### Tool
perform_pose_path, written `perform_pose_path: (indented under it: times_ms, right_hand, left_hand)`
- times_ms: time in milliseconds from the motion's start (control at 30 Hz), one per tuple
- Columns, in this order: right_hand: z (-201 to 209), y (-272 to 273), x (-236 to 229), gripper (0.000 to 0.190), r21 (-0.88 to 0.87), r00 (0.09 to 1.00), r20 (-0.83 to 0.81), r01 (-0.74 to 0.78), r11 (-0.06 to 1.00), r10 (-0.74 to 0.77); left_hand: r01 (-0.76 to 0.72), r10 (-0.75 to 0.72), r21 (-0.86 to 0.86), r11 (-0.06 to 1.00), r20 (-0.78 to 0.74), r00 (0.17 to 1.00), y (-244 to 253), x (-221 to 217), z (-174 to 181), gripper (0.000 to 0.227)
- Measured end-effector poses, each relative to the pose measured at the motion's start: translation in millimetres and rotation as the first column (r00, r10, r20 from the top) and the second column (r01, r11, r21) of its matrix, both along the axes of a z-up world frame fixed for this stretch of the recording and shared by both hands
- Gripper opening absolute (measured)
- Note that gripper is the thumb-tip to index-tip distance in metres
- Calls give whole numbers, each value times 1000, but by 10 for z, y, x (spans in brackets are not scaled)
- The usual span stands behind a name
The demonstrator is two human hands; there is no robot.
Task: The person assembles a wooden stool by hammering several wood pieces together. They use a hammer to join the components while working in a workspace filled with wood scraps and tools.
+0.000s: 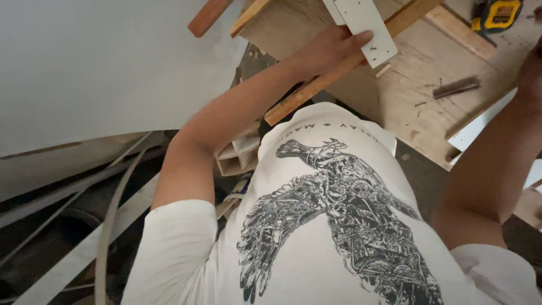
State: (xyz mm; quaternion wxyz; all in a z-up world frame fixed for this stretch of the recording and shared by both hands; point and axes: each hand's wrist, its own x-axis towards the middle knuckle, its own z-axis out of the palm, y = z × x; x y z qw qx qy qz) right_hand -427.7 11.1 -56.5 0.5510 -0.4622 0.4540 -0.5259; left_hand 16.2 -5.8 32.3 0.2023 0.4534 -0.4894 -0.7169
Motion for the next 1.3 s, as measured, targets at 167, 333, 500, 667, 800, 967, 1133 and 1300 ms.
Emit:
perform_pose_path:
  times_ms: [167,333,500,667,800,967,1133,1300]
  right_hand:
    - [-11,294,126,24,13,999,21,45,999,-45]
    - [266,618,435,31,16,989,85,116,993,-117]
    - [598,1009,1070,57,-100,901,-427,36,994,-76]
    - [1110,1204,1551,54,-195,529,-848,-245,950,-37]
    - [1249,1256,1696,50,-275,596,-797,-216,937,-97]
    - [1331,1097,1845,56,-189,452,-891,-288,939,-41]
    - [1536,1070,1778,55,-421,625,-746,-174,890,-230]
    - [1597,1007,1698,56,-374,579,-783,-147,916,-227]
  left_hand:
    - [14,-14,-4,1000,-88,996,24,20,43,52]
    - [2,-4,-50,999,-44,999,47,23,-41,50]
    - [2,-1,-34,999,6,1000,65,-18,-37,53]
    - [-36,32,-55,998,-86,996,106,-47,-77,51]
    - [-50,49,-60,997,-21,999,64,-74,-131,49]
    - [-79,78,-29,996,-45,996,30,-140,-138,47]
    - [-46,40,-47,998,-116,992,16,-142,-209,49]
    - [-59,58,-3,998,-67,996,8,-152,-216,49]
